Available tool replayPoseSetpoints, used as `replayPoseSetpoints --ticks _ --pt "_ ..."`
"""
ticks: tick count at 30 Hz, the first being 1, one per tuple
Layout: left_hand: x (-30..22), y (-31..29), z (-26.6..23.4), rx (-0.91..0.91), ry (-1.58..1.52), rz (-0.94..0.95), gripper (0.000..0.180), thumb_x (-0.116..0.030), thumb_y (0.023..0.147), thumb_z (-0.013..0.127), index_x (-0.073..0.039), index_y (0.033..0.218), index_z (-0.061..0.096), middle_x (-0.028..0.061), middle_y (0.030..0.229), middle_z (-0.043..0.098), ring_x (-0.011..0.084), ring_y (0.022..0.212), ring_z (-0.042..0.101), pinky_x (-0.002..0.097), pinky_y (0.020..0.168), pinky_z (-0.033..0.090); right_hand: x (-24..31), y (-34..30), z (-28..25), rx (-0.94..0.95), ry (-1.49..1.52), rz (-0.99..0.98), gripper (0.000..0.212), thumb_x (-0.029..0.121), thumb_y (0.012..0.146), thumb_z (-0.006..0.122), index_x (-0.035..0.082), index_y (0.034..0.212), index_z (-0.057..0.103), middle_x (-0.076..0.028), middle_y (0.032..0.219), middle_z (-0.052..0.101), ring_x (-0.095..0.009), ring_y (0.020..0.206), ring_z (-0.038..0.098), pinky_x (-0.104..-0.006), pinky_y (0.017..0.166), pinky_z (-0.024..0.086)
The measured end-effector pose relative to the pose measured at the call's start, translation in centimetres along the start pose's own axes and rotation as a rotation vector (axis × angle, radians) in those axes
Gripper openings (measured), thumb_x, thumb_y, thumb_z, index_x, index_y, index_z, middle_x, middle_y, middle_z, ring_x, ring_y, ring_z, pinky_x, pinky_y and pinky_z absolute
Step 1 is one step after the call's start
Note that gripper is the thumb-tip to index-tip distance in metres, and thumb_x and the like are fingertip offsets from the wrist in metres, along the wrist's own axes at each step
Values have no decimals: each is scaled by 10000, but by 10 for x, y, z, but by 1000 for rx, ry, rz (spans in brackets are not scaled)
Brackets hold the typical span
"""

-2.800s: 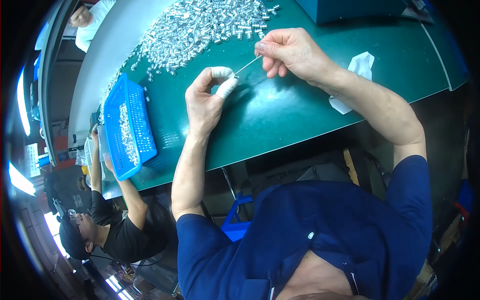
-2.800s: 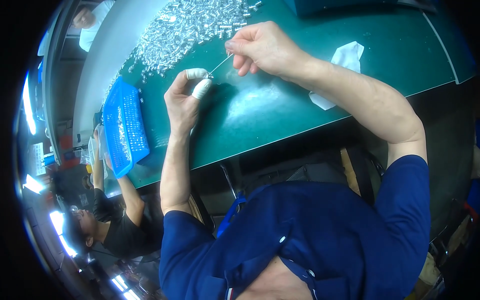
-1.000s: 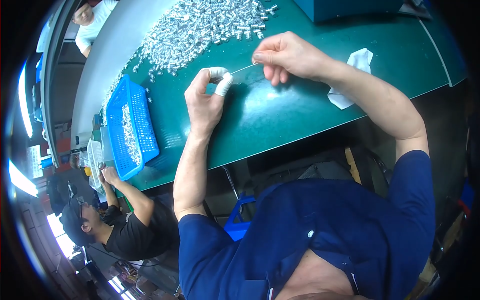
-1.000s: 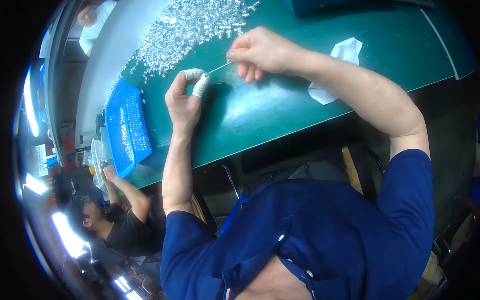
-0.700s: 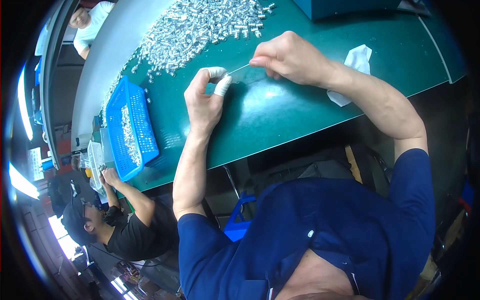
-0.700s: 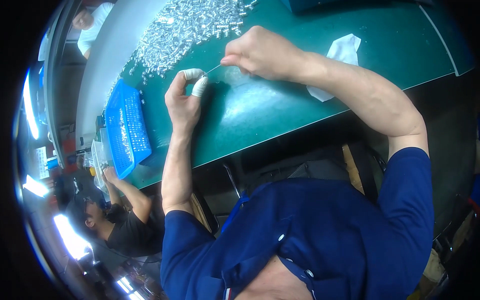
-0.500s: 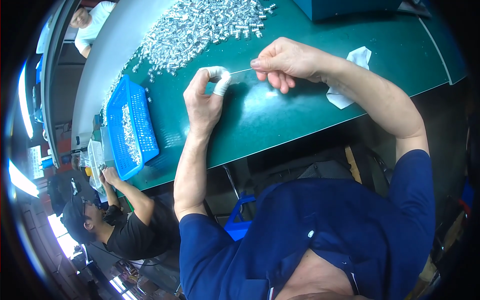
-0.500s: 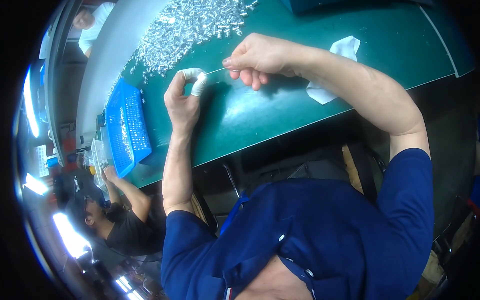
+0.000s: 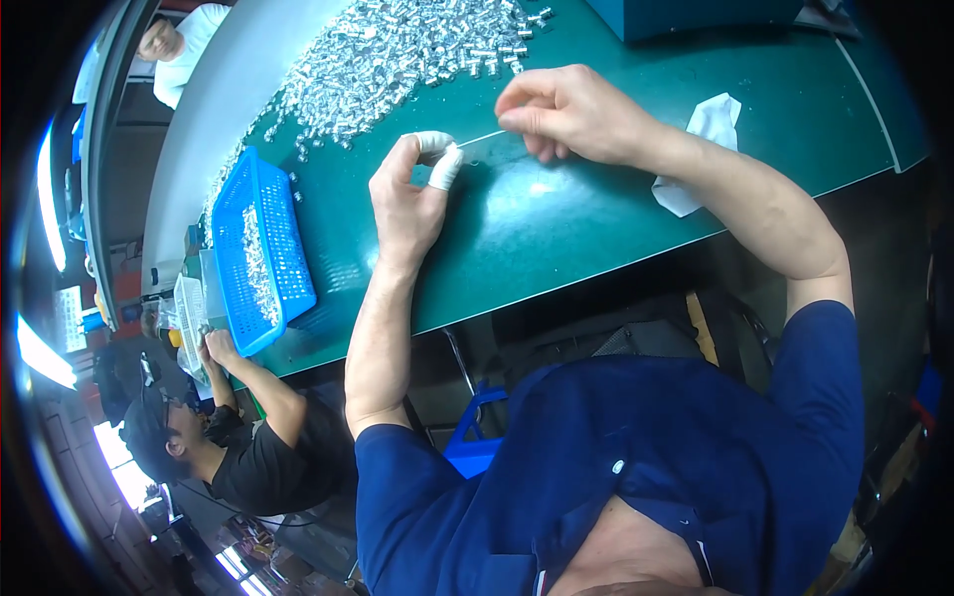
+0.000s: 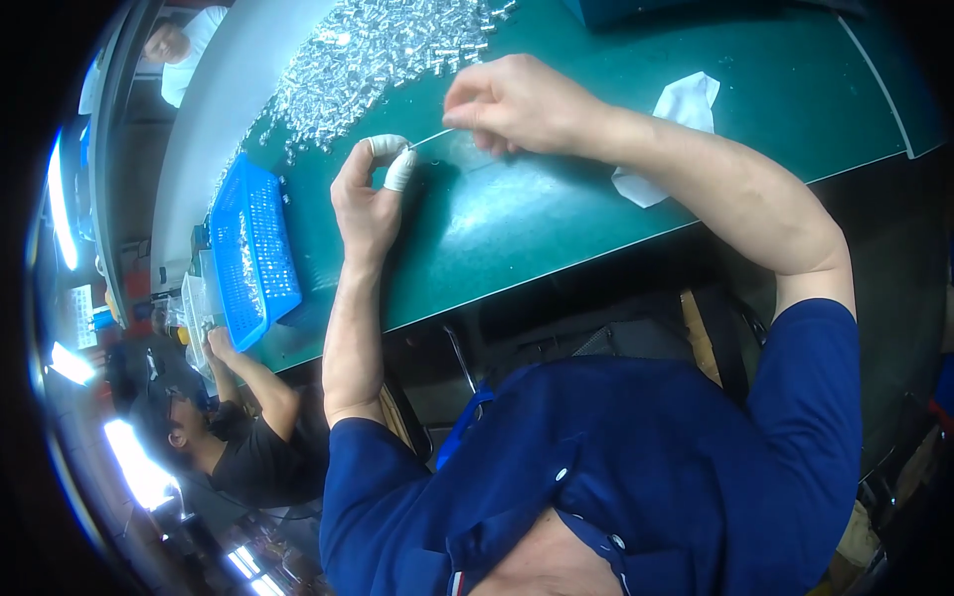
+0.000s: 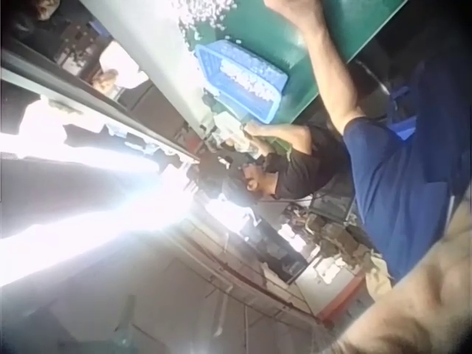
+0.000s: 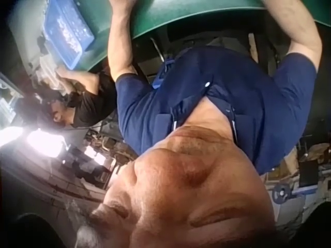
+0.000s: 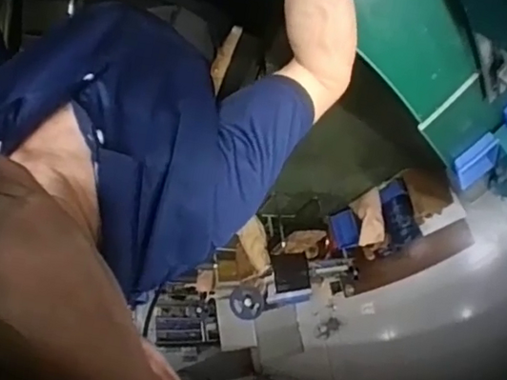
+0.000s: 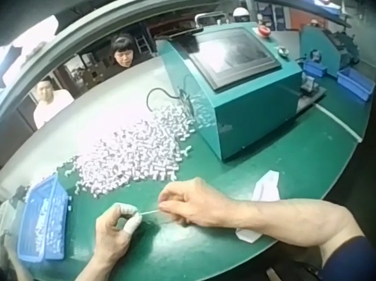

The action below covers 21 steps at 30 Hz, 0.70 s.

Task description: The user is manually assembling or inspecting small electronic components with thin wires at a factory workstation.

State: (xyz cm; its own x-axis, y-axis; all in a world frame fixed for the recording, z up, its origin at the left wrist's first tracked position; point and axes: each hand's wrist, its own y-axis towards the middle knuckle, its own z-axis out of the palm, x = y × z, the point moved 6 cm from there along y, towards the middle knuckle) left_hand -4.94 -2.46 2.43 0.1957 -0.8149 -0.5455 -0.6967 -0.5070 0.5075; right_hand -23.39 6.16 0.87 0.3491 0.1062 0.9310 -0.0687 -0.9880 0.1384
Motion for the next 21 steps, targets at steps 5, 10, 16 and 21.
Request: replayPoseSetpoints --ticks 5,10,16,21 --pt "13 -2 1 -9 -202 -138 160 -39 829 768 -1 940 658 99 856 681 185 776 670 287 719 530 34 -10 1 -267 -551 -726 250 248 943 665 2 902 675 -90 719 672 -189 678 684 -281 612 527" --pt "-5 0 -2 -11 5 27 155 -47 841 760 2 947 658 87 862 691 159 779 661 279 731 522 -5 -1 7 159 93 270 261 252 947 658 4 867 675 -81 676 645 -171 663 670 -284 593 519" --pt "13 -2 0 -5 -156 -128 163 -42 841 758 8 957 654 88 871 689 159 782 661 284 731 522 27 -6 -2 -177 -458 -535 278 272 948 657 5 875 680 -84 672 647 -171 652 663 -276 557 491" --pt "2 -2 -1 8 -110 -68 159 -46 843 759 8 952 658 86 863 689 157 787 659 283 735 521 18 -3 0 -11 -308 -239 280 283 973 617 30 879 691 -84 694 664 -176 587 655 -266 543 491"
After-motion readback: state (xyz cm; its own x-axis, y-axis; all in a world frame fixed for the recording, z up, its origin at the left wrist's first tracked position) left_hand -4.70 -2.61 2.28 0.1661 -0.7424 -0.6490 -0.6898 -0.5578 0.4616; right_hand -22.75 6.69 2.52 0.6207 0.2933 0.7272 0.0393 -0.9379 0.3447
